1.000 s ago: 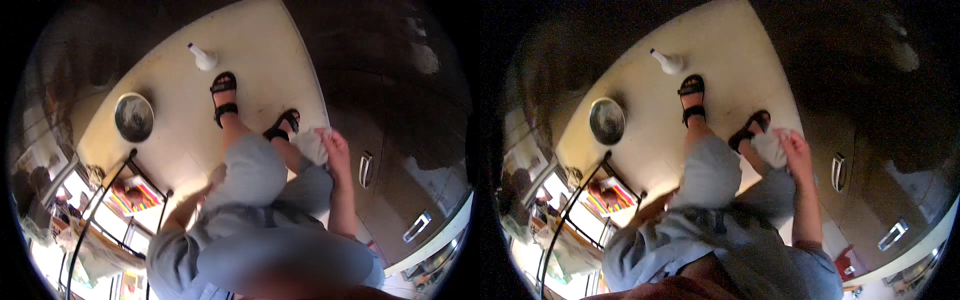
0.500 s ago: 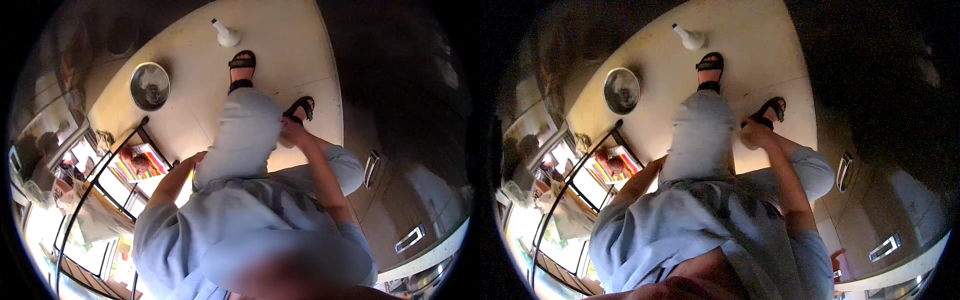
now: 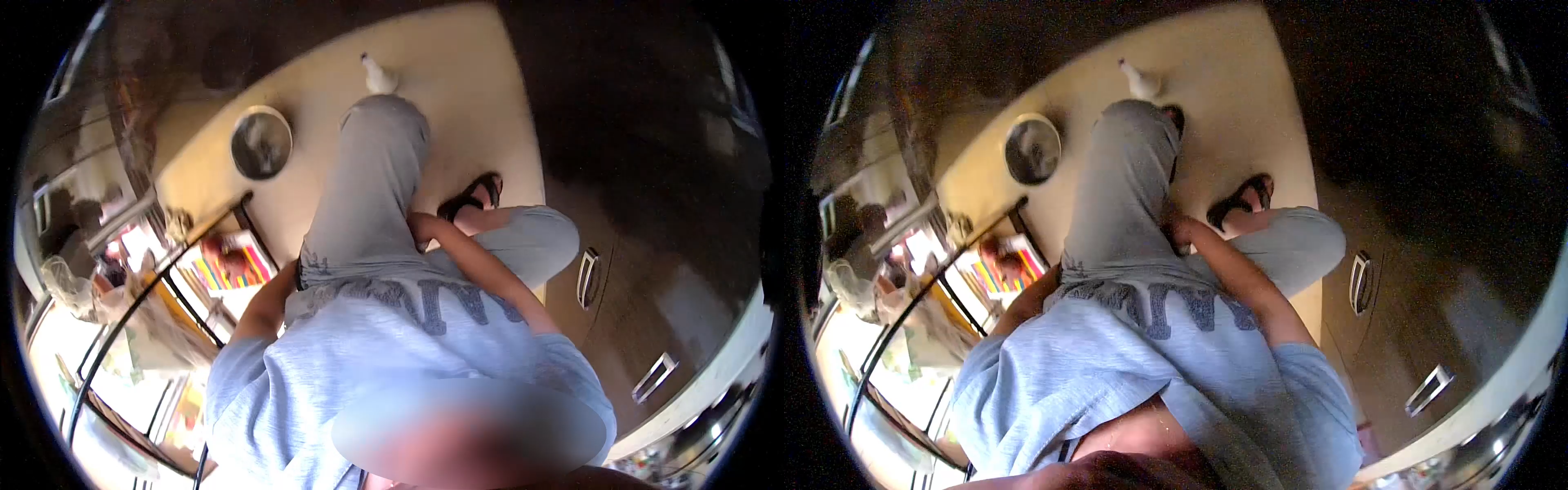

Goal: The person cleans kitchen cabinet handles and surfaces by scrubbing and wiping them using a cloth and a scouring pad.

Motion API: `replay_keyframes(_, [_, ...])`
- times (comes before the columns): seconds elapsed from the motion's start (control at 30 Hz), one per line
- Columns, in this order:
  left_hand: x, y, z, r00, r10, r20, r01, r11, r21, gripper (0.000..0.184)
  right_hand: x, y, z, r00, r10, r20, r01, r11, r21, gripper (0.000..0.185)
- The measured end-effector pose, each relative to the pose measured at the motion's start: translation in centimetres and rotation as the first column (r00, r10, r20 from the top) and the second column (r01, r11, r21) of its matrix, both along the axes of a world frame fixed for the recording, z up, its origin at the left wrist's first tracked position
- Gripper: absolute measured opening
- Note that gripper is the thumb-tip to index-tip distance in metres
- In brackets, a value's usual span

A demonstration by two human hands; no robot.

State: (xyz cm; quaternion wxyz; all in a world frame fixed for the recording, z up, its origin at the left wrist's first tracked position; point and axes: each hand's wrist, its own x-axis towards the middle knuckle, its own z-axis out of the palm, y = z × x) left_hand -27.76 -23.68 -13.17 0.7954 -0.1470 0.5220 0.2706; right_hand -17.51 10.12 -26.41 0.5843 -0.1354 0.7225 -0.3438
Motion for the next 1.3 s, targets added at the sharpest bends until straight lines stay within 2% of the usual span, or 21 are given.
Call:
replay_keyframes(0.03, [-0.5,-0.4,-0.6,0.999,0.004,-0.037,-0.003,1.000,0.027,0.029,-0.7,-0.5,-1.1,0.998,-0.020,-0.059,0.020,1.000,0.009,0.047])
replay_keyframes(0.17, [-3.6,-0.8,-3.7,0.977,0.154,-0.150,-0.142,0.986,0.087,0.029,-3.2,-0.9,4.9,0.907,-0.281,-0.314,0.318,0.945,0.073,0.036])
replay_keyframes(0.27, [-6.6,0.7,-6.0,0.834,0.363,-0.415,-0.351,0.930,0.108,0.029,-5.5,0.4,11.5,0.906,-0.333,-0.260,0.403,0.869,0.289,0.036])
replay_keyframes(0.3, [-8.0,1.8,-6.3,0.667,0.444,-0.599,-0.440,0.883,0.165,0.029,-6.4,0.8,13.9,0.897,-0.362,-0.252,0.440,0.786,0.435,0.035])
replay_keyframes(0.37, [-11.0,3.9,-4.4,0.252,0.525,-0.813,-0.516,0.783,0.346,0.029,-8.0,2.3,19.5,0.774,-0.344,-0.531,0.605,0.647,0.463,0.035])
replay_keyframes(0.4, [-12.2,4.8,-1.8,0.084,0.634,-0.769,-0.484,0.701,0.524,0.029,-8.5,2.2,24.6,0.615,-0.407,-0.675,0.743,0.586,0.324,0.031])
replay_keyframes(0.47, [-14.0,7.6,4.7,-0.091,0.770,-0.631,-0.344,0.570,0.746,0.020,-9.6,2.6,31.8,0.306,-0.528,-0.792,0.872,0.490,0.011,0.030])
replay_keyframes(0.5, [-14.2,9.4,8.9,-0.030,0.792,-0.609,-0.234,0.587,0.775,0.023,-9.8,3.0,33.7,0.169,-0.590,-0.789,0.881,0.450,-0.147,0.032])
replay_keyframes(0.6, [-12.9,15.5,18.1,0.156,0.814,-0.559,0.167,0.536,0.828,0.038,-10.7,3.4,37.5,-0.007,-0.930,-0.368,0.770,0.229,-0.595,0.034])
replay_keyframes(0.67, [-11.1,19.8,22.6,0.219,0.813,-0.540,0.408,0.427,0.807,0.046,-10.4,3.1,40.9,0.033,-0.999,-0.030,0.778,0.045,-0.627,0.034])
replay_keyframes(0.7, [-10.5,21.0,23.3,0.383,0.752,-0.536,0.340,0.425,0.839,0.042,-10.1,2.8,42.1,0.051,-0.988,0.145,0.781,-0.050,-0.622,0.034])
replay_keyframes(0.77, [-10.2,23.1,24.3,0.667,0.591,-0.453,0.201,0.442,0.874,0.034,-9.2,3.2,43.2,-0.005,-0.998,0.067,0.739,-0.049,-0.672,0.033])
replay_keyframes(0.8, [-10.4,23.9,24.3,0.664,0.607,-0.436,0.148,0.465,0.873,0.028,-8.7,3.4,43.6,-0.035,-0.999,0.029,0.718,-0.045,-0.695,0.032])
replay_keyframes(0.87, [-10.7,25.0,23.8,0.655,0.638,-0.406,0.034,0.512,0.858,0.017,-7.3,4.1,43.5,-0.140,-0.989,-0.041,0.747,-0.078,-0.660,0.032])
replay_keyframes(0.97, [-11.9,26.4,24.7,0.384,0.765,-0.516,0.315,0.417,0.853,0.011,-5.8,4.8,41.1,-0.157,-0.986,-0.061,0.817,-0.095,-0.569,0.032])
replay_keyframes(1.0, [-11.9,26.6,25.3,0.352,0.752,-0.557,0.331,0.456,0.826,0.012,-5.6,5.1,40.7,-0.137,-0.989,-0.061,0.840,-0.083,-0.536,0.033])
replay_keyframes(1.1, [-12.4,27.6,27.4,0.217,0.731,-0.647,0.388,0.544,0.744,0.012,-5.9,6.0,40.7,-0.250,-0.966,-0.061,0.868,-0.196,-0.456,0.029])
replay_keyframes(1.13, [-12.5,28.1,27.7,0.162,0.739,-0.654,0.405,0.554,0.727,0.012,-5.8,6.2,40.0,-0.364,-0.883,-0.295,0.826,-0.160,-0.540,0.030])
replay_keyframes(1.2, [-13.2,29.6,29.4,0.002,0.737,-0.676,0.492,0.588,0.642,0.010,-6.6,7.0,38.0,-0.586,-0.520,-0.621,0.738,-0.026,-0.674,0.032])
replay_keyframes(1.27, [-13.1,30.8,31.7,-0.184,0.717,-0.672,0.579,0.632,0.516,0.011,-7.2,6.9,38.3,-0.628,-0.738,-0.246,0.618,-0.280,-0.735,0.039])
replay_keyframes(1.3, [-13.0,31.5,32.0,-0.184,0.696,-0.694,0.645,0.618,0.449,0.021,-7.5,7.0,38.6,-0.614,-0.788,-0.040,0.569,-0.407,-0.715,0.043])
